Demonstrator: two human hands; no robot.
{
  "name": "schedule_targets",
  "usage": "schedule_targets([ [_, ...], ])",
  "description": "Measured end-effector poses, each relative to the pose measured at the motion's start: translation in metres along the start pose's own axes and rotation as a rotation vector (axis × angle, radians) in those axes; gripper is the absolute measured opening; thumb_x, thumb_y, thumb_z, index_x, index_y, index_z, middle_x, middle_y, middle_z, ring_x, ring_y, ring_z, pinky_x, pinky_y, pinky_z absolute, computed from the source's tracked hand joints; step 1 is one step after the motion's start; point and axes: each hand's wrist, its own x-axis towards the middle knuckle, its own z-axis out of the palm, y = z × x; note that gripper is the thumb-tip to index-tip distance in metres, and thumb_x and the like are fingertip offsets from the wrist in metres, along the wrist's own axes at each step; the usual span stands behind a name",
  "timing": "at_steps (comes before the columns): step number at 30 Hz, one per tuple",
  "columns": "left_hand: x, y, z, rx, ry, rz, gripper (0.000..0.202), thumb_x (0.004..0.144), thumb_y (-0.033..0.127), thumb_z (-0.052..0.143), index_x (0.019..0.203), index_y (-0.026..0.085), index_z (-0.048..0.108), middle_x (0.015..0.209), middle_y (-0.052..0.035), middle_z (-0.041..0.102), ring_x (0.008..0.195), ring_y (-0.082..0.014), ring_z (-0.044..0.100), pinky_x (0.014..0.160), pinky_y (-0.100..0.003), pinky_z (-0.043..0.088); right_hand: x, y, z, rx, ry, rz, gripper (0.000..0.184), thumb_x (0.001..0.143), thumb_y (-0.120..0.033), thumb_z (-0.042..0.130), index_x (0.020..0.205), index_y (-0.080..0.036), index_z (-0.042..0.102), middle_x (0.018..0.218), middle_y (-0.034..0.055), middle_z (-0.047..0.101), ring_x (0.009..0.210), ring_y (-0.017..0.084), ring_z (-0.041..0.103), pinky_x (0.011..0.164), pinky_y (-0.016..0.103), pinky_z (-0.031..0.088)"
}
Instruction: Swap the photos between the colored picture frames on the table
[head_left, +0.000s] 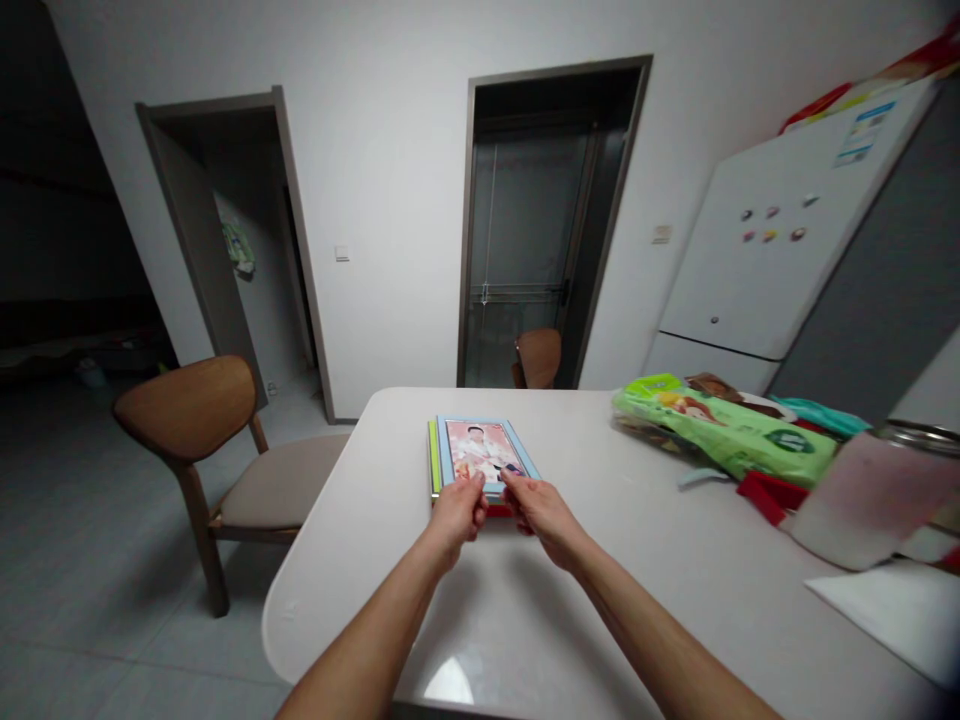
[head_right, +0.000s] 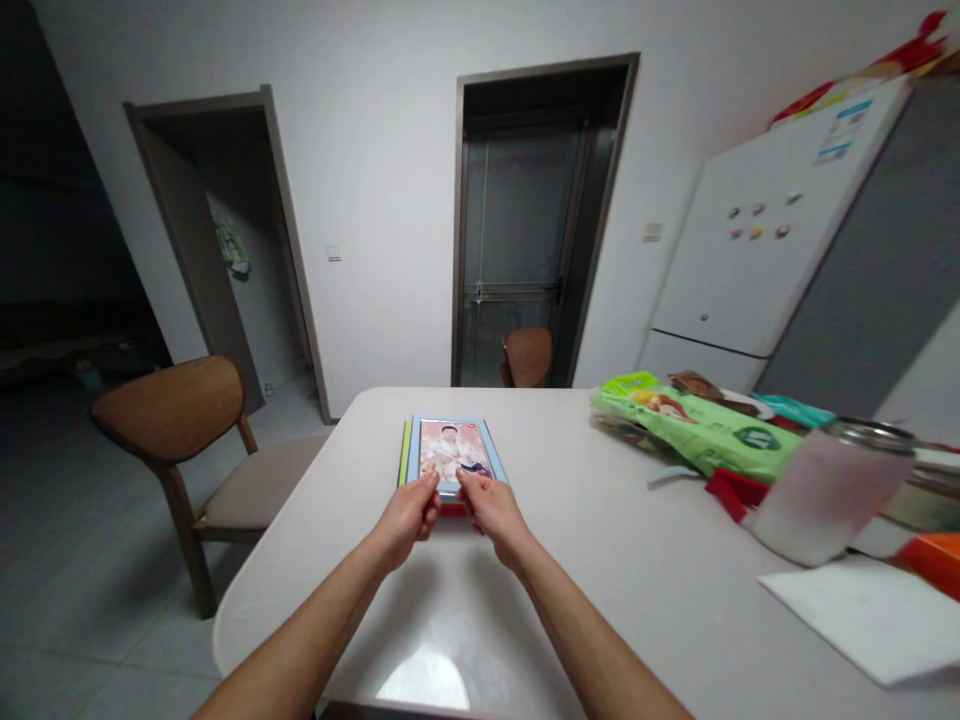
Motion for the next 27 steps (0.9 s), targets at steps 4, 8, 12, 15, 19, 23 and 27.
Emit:
schedule_targets([
  [4,0.008,0.029,0.001,-0.031,-0.053,-0.009,0.055,0.064,0.067,0.041,0.04,0.018,0.037,0.029,0.0076,0.031,0.023,-0.002,0.021,0.03,-0.017,0.01,0.001,-0.025,0.007,0.069,-0.023,-0.049,0.045,0.066,-0.056,0.044,0.044,-0.017,0.038,0.032,-0.0082,0.029,0.028,0.003,0.024,0.031,0.018,0.018],
  [8,0.006,0.07,0.012,-0.095,-0.033,0.172,0.037,0.065,0.052,0.055,0.06,0.016,0.049,0.034,0.0109,0.032,0.028,-0.0017,0.022,0.032,-0.015,0.012,-0.005,-0.065,0.018,0.162,-0.05,-0.317,0.028,0.065,-0.043,0.053,0.069,-0.015,0.052,0.037,-0.0114,0.027,0.031,0.002,0.022,0.031,0.016,0.018],
  [12,-0.002,0.08,0.015,-0.114,0.038,0.509,0.05,0.065,0.023,0.062,0.111,0.023,0.041,0.041,0.0136,0.031,0.036,-0.0028,0.025,0.038,-0.014,0.021,-0.014,-0.076,0.021,0.091,0.055,-0.67,0.063,0.065,-0.02,0.054,0.124,-0.025,0.03,0.042,-0.0132,0.026,0.035,0.004,0.026,0.036,0.017,0.027],
  [15,-0.002,0.075,0.016,-0.076,0.038,0.669,0.066,0.069,0.016,0.055,0.126,0.024,0.022,0.042,0.0136,0.027,0.036,-0.0042,0.024,0.04,-0.016,0.023,-0.013,-0.073,0.018,0.111,0.078,-0.711,0.074,0.067,-0.016,0.048,0.13,-0.026,0.013,0.041,-0.0135,0.026,0.036,0.005,0.026,0.037,0.017,0.03],
  [19,0.004,0.066,0.017,-0.065,0.032,0.613,0.072,0.069,0.016,0.054,0.129,0.024,0.016,0.042,0.0139,0.025,0.036,-0.0044,0.024,0.04,-0.016,0.023,-0.008,-0.067,0.017,0.118,0.035,-0.634,0.075,0.066,-0.017,0.046,0.131,-0.025,0.009,0.04,-0.0143,0.025,0.034,0.005,0.026,0.037,0.016,0.03],
  [23,0.007,0.051,0.014,-0.051,0.037,0.459,0.067,0.067,0.024,0.057,0.125,0.026,0.024,0.042,0.0143,0.029,0.036,-0.0042,0.026,0.04,-0.016,0.023,-0.001,-0.05,0.017,0.094,0.03,-0.541,0.072,0.067,-0.022,0.049,0.13,-0.026,0.015,0.04,-0.0145,0.028,0.035,0.004,0.027,0.037,0.015,0.029],
  [27,0.004,0.012,0.0,0.083,-0.003,0.077,0.035,0.059,0.038,0.062,0.083,0.013,0.056,0.037,0.0112,0.036,0.032,-0.0036,0.029,0.036,-0.017,0.02,0.003,-0.005,0.009,-0.035,-0.039,-0.168,0.036,0.068,-0.037,0.049,0.097,-0.014,0.052,0.038,-0.012,0.031,0.032,0.003,0.027,0.033,0.016,0.023],
])
